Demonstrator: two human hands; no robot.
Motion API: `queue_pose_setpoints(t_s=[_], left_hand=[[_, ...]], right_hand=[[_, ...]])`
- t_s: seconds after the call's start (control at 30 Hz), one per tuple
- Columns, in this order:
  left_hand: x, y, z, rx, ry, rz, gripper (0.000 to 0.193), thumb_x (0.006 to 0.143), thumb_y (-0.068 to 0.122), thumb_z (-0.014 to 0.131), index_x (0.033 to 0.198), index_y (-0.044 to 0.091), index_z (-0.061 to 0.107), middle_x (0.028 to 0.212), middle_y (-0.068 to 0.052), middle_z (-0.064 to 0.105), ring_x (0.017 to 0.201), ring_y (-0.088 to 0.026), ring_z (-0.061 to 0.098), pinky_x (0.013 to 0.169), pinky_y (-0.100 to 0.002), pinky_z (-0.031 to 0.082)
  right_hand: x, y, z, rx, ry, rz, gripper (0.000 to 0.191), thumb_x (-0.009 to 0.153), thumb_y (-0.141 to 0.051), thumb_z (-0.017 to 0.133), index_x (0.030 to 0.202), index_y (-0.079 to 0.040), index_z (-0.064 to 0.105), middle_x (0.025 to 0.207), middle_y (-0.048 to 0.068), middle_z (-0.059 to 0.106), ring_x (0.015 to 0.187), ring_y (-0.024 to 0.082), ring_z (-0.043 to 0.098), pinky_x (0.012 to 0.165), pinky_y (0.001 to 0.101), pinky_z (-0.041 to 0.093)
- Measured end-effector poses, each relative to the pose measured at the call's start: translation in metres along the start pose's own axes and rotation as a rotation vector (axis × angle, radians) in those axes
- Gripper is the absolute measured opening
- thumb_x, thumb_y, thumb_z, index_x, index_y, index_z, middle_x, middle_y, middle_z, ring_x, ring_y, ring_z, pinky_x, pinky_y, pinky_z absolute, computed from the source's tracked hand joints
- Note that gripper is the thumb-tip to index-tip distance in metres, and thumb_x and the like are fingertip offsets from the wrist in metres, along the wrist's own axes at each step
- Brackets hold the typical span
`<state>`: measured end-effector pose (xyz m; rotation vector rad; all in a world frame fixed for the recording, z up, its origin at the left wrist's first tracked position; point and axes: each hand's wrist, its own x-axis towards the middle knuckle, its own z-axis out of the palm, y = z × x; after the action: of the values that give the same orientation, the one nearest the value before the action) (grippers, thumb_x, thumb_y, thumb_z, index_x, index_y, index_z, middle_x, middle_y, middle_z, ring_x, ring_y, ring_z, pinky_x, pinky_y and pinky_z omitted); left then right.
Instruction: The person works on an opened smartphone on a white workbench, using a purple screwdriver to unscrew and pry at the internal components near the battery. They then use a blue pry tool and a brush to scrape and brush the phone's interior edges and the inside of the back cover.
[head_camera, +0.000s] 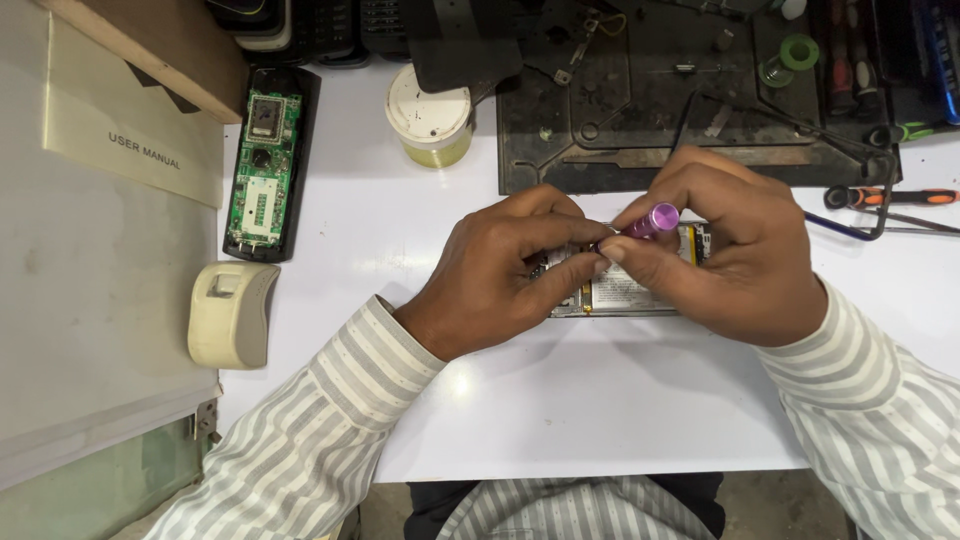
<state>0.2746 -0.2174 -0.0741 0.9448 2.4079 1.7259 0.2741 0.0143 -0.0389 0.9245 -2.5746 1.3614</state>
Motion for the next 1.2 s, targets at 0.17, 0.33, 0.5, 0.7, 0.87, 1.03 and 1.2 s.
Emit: queue_pose_setpoints(t_s=[0.17,0.33,0.5,0.7,0.87,1.03,1.2], left_hand=[[0.001,0.004,0.005,0.009,-0.005,0.016,0.021,0.096,0.021,0.076,0.112,0.008,0.077,0.097,-0.005,0.07,0.08,-0.014,0.071,0.066,-0.028,0.057],[0.0,0.007,0.008,0.012,-0.012,-0.003,0.023,0.094,0.019,0.076,0.113,0.007,0.076,0.098,-0.005,0.071,0.079,-0.014,0.071,0.065,-0.028,0.057],[0.0,0.009,0.007,-0.008,-0.008,-0.012,0.024,0.095,0.02,0.076,0.115,0.006,0.076,0.098,-0.005,0.071,0.079,-0.014,0.071,0.065,-0.028,0.057],[0.0,0.01,0.009,-0.017,-0.01,-0.037,0.024,0.095,0.021,0.076,0.114,0.008,0.078,0.094,-0.005,0.071,0.077,-0.014,0.07,0.064,-0.028,0.057],[0.001,0.006,0.009,-0.025,-0.015,-0.004,0.026,0.095,0.015,0.072,0.119,0.006,0.075,0.102,-0.005,0.071,0.082,-0.013,0.072,0.067,-0.027,0.059],[0.0,0.004,0.007,-0.002,-0.022,-0.014,0.02,0.096,0.016,0.075,0.112,0.005,0.076,0.1,-0.006,0.071,0.079,-0.015,0.072,0.066,-0.028,0.057],[0.002,0.004,0.007,-0.029,-0.022,-0.014,0.023,0.097,0.017,0.074,0.117,0.005,0.075,0.1,-0.006,0.071,0.082,-0.014,0.072,0.067,-0.027,0.059]], right_hand=[[-0.003,0.0,0.002,-0.082,0.047,0.01,0.029,0.084,-0.02,0.091,0.087,-0.006,0.065,0.081,0.004,0.064,0.069,0.012,0.059,0.061,0.0257,0.043],[-0.002,-0.013,-0.009,0.058,-0.047,-0.019,0.025,0.083,-0.013,0.076,0.104,0.0,0.069,0.088,0.008,0.065,0.077,0.014,0.062,0.067,0.0248,0.049],[-0.005,-0.009,-0.008,0.051,-0.027,-0.04,0.015,0.095,-0.011,0.077,0.106,-0.003,0.072,0.093,0.006,0.068,0.079,0.011,0.065,0.069,0.0234,0.05],[-0.009,0.004,-0.001,-0.067,0.05,-0.04,0.029,0.085,-0.019,0.087,0.082,-0.005,0.062,0.075,0.003,0.059,0.063,0.011,0.054,0.054,0.0233,0.037],[-0.002,-0.002,-0.004,-0.03,0.012,-0.081,0.032,0.084,-0.023,0.086,0.095,-0.003,0.064,0.09,0.005,0.064,0.076,0.011,0.059,0.065,0.0243,0.045],[0.0,-0.011,-0.01,0.094,-0.079,0.032,0.021,0.088,-0.01,0.071,0.106,0.0,0.071,0.091,0.008,0.067,0.079,0.013,0.065,0.068,0.0259,0.052],[-0.003,0.0,-0.009,0.024,-0.047,-0.039,0.015,0.094,-0.013,0.078,0.103,-0.003,0.072,0.094,0.006,0.067,0.081,0.012,0.065,0.07,0.0249,0.05]])
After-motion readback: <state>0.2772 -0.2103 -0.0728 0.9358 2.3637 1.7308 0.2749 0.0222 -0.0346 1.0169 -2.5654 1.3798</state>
